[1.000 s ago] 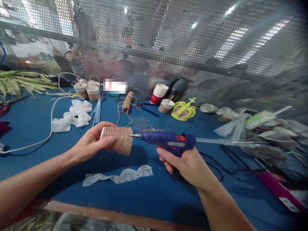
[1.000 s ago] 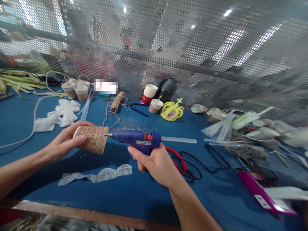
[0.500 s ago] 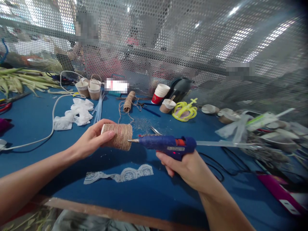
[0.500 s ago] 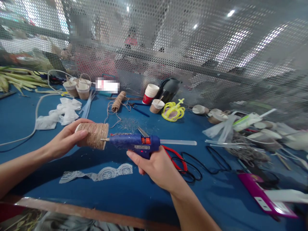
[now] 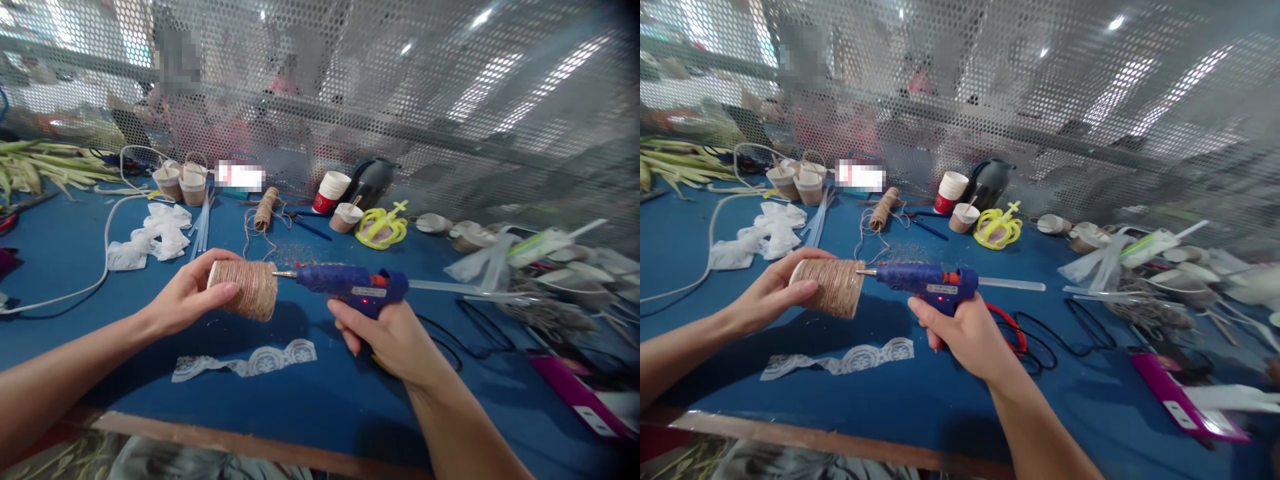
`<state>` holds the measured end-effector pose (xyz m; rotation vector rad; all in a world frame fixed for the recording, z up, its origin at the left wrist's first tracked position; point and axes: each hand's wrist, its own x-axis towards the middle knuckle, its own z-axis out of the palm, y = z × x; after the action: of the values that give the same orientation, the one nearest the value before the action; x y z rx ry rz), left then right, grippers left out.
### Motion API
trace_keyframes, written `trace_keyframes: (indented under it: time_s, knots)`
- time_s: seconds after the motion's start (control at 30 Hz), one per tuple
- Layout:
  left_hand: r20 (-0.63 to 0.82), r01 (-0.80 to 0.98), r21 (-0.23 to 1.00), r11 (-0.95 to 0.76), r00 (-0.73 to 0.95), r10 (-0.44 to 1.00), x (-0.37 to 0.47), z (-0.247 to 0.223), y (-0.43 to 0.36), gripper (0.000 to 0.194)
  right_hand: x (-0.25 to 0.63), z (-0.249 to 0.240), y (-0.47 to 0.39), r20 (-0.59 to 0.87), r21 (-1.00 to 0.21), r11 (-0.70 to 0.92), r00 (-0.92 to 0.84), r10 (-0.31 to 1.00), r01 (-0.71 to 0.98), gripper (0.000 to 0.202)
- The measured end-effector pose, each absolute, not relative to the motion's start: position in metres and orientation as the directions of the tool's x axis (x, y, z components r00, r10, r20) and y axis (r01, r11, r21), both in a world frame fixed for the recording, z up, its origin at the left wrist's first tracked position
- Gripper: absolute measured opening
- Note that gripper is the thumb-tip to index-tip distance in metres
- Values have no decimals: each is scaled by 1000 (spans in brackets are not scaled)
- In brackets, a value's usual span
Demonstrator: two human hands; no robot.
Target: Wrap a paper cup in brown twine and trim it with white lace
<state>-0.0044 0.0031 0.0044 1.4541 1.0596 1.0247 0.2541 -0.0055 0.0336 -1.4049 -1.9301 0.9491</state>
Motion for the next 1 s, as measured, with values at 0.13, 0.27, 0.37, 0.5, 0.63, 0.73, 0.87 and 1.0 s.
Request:
trace_keyframes:
  time_s: [0.13, 0.27, 0.37, 0.5, 0.63, 0.73, 0.87, 1.0]
  knots:
    - [103, 106, 985, -135, 259, 960, -5, 3, 2, 41, 253, 34, -5, 61, -811, 186, -237, 970, 554, 43]
    - [108, 112, 984, -139, 244, 964, -5, 4, 2, 40, 254, 35, -5, 51, -801, 201, -270, 962, 565, 42]
    - [98, 120, 984, -129, 236, 967, -4, 4, 3, 40, 256, 35, -5, 51, -794, 208, -277, 959, 572, 41]
    - [95, 117, 985, -126, 239, 966, -5, 3, 4, 39, 258, 35, -6, 48, -785, 217, -292, 955, 580, 42]
    - [91, 118, 985, -123, 243, 966, -6, 2, 5, 41, 258, 35, -7, 39, -776, 201, -272, 961, 598, 45]
    - [112, 124, 981, -147, 253, 961, -6, 2, 4, 41, 256, 36, -7, 40, -784, 199, -271, 962, 588, 44]
    - [144, 155, 970, -189, 263, 954, -6, 2, 1, 41, 254, 37, -6, 53, -792, 186, -238, 970, 582, 42]
    - [134, 176, 967, -183, 259, 956, -5, 3, 1, 41, 253, 35, -6, 51, -788, 200, -262, 964, 583, 45]
